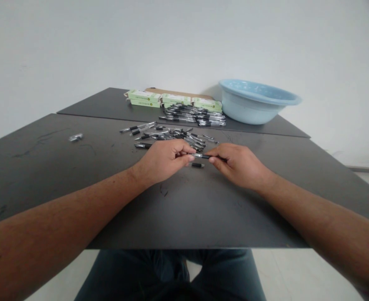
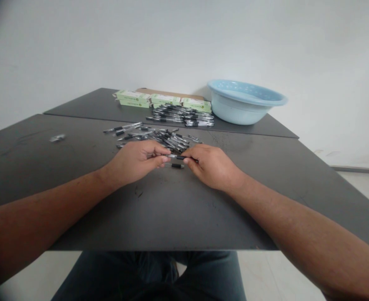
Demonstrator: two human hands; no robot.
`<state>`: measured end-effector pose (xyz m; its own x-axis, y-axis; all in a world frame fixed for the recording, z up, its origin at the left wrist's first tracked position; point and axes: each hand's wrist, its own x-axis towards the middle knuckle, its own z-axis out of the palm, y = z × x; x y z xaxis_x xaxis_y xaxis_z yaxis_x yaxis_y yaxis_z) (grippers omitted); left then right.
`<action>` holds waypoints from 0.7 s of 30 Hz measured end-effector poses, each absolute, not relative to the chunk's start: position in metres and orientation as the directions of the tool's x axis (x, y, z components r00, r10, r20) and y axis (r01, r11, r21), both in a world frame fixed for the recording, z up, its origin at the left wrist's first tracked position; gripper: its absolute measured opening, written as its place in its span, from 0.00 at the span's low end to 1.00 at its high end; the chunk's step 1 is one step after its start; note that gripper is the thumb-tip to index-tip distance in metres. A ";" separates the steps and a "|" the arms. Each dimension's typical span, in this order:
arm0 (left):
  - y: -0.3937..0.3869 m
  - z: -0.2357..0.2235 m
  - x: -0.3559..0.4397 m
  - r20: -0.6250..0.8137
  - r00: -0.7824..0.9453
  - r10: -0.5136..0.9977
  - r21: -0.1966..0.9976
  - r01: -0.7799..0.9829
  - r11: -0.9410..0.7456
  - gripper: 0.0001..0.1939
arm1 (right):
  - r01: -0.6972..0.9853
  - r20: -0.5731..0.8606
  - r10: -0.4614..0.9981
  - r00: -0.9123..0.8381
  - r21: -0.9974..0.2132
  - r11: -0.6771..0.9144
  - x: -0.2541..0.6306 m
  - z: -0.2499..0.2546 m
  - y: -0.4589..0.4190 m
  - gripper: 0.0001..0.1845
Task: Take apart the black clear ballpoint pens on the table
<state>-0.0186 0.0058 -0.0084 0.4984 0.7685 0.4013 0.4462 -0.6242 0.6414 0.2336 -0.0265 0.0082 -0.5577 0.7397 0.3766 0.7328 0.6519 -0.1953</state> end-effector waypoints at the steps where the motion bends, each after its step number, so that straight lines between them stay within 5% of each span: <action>1: 0.006 -0.009 -0.019 0.396 0.499 0.771 0.645 0.447 -0.620 0.11 | 0.732 0.376 0.740 -0.557 -0.198 0.652 0.233 0.008 -0.027 0.12; 21: 0.005 -0.002 -0.019 0.438 0.498 0.749 0.559 0.502 -0.660 0.10 | 0.732 0.403 0.750 -0.525 -0.235 0.639 0.236 0.006 -0.025 0.14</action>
